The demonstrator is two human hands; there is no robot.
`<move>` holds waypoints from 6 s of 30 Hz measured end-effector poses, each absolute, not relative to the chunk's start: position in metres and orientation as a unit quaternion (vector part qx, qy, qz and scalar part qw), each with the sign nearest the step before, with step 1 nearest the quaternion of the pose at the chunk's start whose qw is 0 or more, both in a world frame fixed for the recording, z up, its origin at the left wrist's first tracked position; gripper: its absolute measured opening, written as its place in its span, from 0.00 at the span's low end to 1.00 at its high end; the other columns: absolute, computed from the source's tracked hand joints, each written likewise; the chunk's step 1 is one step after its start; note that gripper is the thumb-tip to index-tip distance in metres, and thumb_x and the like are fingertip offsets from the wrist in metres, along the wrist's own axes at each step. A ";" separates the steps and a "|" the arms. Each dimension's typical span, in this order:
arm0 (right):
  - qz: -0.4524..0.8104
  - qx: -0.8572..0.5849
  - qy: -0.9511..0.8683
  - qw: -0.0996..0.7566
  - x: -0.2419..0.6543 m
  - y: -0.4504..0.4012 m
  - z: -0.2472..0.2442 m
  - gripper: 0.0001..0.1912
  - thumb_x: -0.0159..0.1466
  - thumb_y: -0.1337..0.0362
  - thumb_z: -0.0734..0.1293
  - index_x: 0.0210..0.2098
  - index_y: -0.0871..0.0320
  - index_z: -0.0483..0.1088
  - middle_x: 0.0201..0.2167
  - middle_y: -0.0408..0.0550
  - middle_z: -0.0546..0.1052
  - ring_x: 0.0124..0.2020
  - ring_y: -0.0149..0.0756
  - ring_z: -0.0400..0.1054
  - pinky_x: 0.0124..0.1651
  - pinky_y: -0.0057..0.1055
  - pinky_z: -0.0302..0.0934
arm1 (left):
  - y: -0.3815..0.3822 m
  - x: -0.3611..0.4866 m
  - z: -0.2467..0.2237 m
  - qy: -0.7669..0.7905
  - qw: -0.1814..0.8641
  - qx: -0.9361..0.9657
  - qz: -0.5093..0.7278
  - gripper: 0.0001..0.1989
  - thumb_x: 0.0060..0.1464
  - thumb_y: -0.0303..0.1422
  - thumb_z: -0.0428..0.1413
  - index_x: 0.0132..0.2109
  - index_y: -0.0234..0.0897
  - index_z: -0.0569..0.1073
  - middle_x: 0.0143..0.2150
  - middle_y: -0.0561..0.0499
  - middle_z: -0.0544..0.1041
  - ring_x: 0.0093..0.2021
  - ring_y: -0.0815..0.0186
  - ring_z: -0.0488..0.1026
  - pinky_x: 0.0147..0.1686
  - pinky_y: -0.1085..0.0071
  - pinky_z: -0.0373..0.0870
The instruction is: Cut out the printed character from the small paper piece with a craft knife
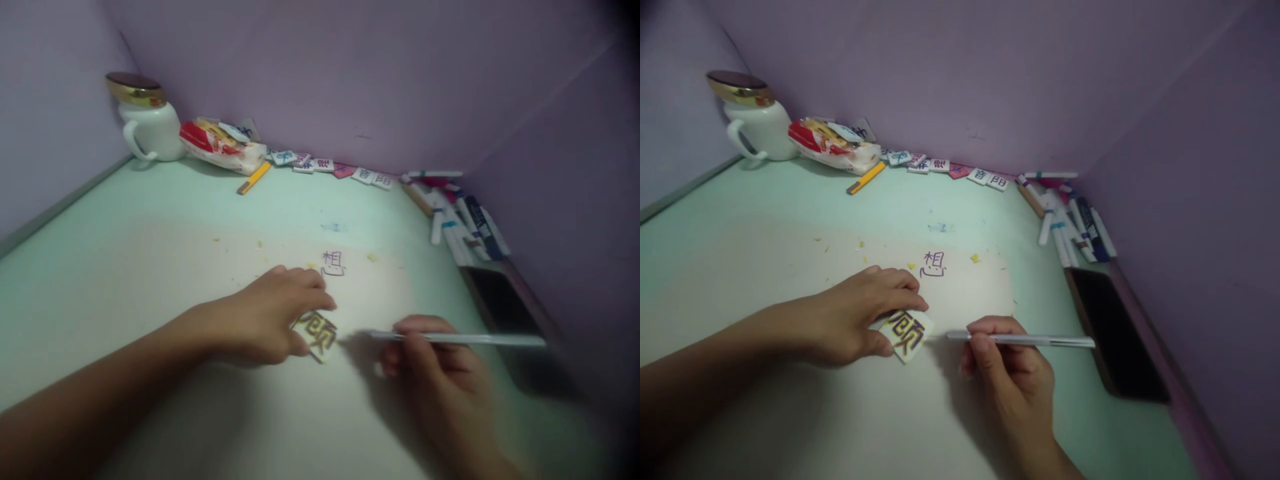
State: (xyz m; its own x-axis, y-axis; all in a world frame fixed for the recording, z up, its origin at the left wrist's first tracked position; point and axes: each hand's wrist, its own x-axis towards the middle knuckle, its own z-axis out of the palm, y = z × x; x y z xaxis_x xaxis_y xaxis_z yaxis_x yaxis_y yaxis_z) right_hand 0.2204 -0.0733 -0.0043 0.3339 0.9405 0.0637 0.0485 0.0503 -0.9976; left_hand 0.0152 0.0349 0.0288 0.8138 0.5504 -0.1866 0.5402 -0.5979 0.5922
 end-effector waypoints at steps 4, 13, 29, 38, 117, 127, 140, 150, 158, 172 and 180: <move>0.293 -0.642 -0.432 0.561 0.213 -0.077 -0.002 0.12 0.57 0.59 0.73 0.23 0.55 0.69 0.14 0.38 0.70 0.16 0.27 0.62 0.20 0.22 0.56 | 0.036 0.015 0.029 0.313 0.334 0.889 0.001 0.25 0.47 0.30 0.64 0.53 0.47 0.72 0.56 0.52 0.69 0.54 0.55 0.65 0.54 0.59 0.60; 0.330 -0.586 -0.500 0.545 0.222 -0.073 -0.005 0.15 0.67 0.55 0.64 0.28 0.54 0.72 0.17 0.40 0.70 0.19 0.28 0.62 0.21 0.23 0.55 | 0.039 0.015 0.028 0.287 0.327 0.900 -0.001 0.23 0.48 0.30 0.62 0.53 0.46 0.72 0.55 0.50 0.69 0.53 0.55 0.66 0.54 0.60 0.60; 0.309 -0.540 -0.573 0.534 0.222 -0.078 -0.011 0.06 0.67 0.63 0.65 0.32 0.52 0.71 0.22 0.38 0.70 0.22 0.28 0.63 0.23 0.24 0.56 | 0.021 0.025 0.027 0.336 0.279 0.900 0.000 0.27 0.47 0.39 0.62 0.54 0.39 0.70 0.50 0.44 0.70 0.50 0.50 0.67 0.50 0.52 0.65; 0.241 -0.517 -0.644 0.509 0.223 -0.077 0.000 0.07 0.65 0.69 0.66 0.31 0.52 0.71 0.20 0.38 0.69 0.19 0.26 0.61 0.21 0.24 0.54 | 0.024 0.026 0.012 0.279 0.236 0.926 0.099 0.28 0.48 0.39 0.60 0.55 0.34 0.69 0.46 0.43 0.71 0.45 0.53 0.69 0.47 0.56 0.63; 0.254 -0.502 -0.697 0.445 0.219 -0.082 -0.010 0.09 0.69 0.72 0.56 0.42 0.52 0.62 0.30 0.43 0.70 0.25 0.30 0.66 0.27 0.28 0.61 | 0.019 0.025 0.003 0.277 0.224 0.919 0.168 0.28 0.45 0.36 0.61 0.54 0.33 0.70 0.42 0.44 0.71 0.40 0.56 0.68 0.44 0.56 0.63; 0.266 -0.508 -0.686 0.448 0.218 -0.082 -0.010 0.08 0.69 0.71 0.57 0.40 0.52 0.63 0.29 0.43 0.71 0.25 0.30 0.65 0.27 0.26 0.60 | 0.019 0.025 0.001 0.278 0.216 0.920 0.170 0.28 0.45 0.37 0.61 0.54 0.33 0.70 0.43 0.44 0.71 0.41 0.56 0.68 0.44 0.56 0.63; 0.252 -0.503 -0.692 0.452 0.218 -0.080 -0.012 0.09 0.69 0.72 0.57 0.42 0.53 0.64 0.32 0.44 0.72 0.28 0.30 0.67 0.27 0.25 0.61 | 0.018 0.025 0.003 0.279 0.218 0.922 0.157 0.27 0.46 0.37 0.59 0.54 0.34 0.69 0.43 0.44 0.71 0.40 0.56 0.68 0.43 0.57 0.64; 0.250 -0.503 -0.691 0.455 0.220 -0.081 -0.011 0.10 0.68 0.73 0.57 0.42 0.53 0.64 0.31 0.45 0.72 0.28 0.31 0.67 0.27 0.27 0.62 | 0.019 0.025 0.003 0.276 0.215 0.923 0.157 0.27 0.47 0.37 0.60 0.55 0.34 0.69 0.44 0.43 0.72 0.41 0.55 0.69 0.45 0.55 0.65; 0.261 -0.505 -0.693 0.444 0.219 -0.080 -0.009 0.09 0.68 0.71 0.58 0.43 0.52 0.65 0.31 0.44 0.72 0.27 0.31 0.68 0.28 0.27 0.63 | 0.018 0.026 0.004 0.278 0.221 0.921 0.157 0.26 0.46 0.36 0.60 0.53 0.33 0.70 0.43 0.43 0.72 0.41 0.55 0.69 0.44 0.56 0.65; 0.263 -0.500 -0.700 0.437 0.218 -0.080 -0.005 0.09 0.68 0.71 0.58 0.43 0.52 0.64 0.30 0.44 0.72 0.25 0.30 0.68 0.26 0.27 0.63 | 0.019 0.027 0.005 0.280 0.214 0.923 0.153 0.26 0.46 0.36 0.59 0.53 0.34 0.70 0.43 0.44 0.72 0.39 0.56 0.68 0.43 0.57 0.65; 0.253 -0.506 -0.702 0.433 0.217 -0.079 -0.003 0.09 0.68 0.71 0.58 0.42 0.52 0.65 0.30 0.44 0.73 0.26 0.30 0.68 0.27 0.26 0.62 | 0.019 0.026 0.004 0.275 0.215 0.923 0.160 0.27 0.46 0.37 0.59 0.54 0.33 0.70 0.43 0.43 0.72 0.40 0.56 0.68 0.44 0.56 0.65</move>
State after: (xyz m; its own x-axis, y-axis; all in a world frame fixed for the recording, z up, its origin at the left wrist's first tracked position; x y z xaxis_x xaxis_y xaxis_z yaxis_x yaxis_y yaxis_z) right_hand 0.2170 -0.0790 -0.0028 -0.1134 0.9288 0.3529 0.4910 0.3611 -0.7928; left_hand 0.0262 0.0190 0.0041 0.7972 0.5772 0.1768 0.4398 -0.7560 0.4849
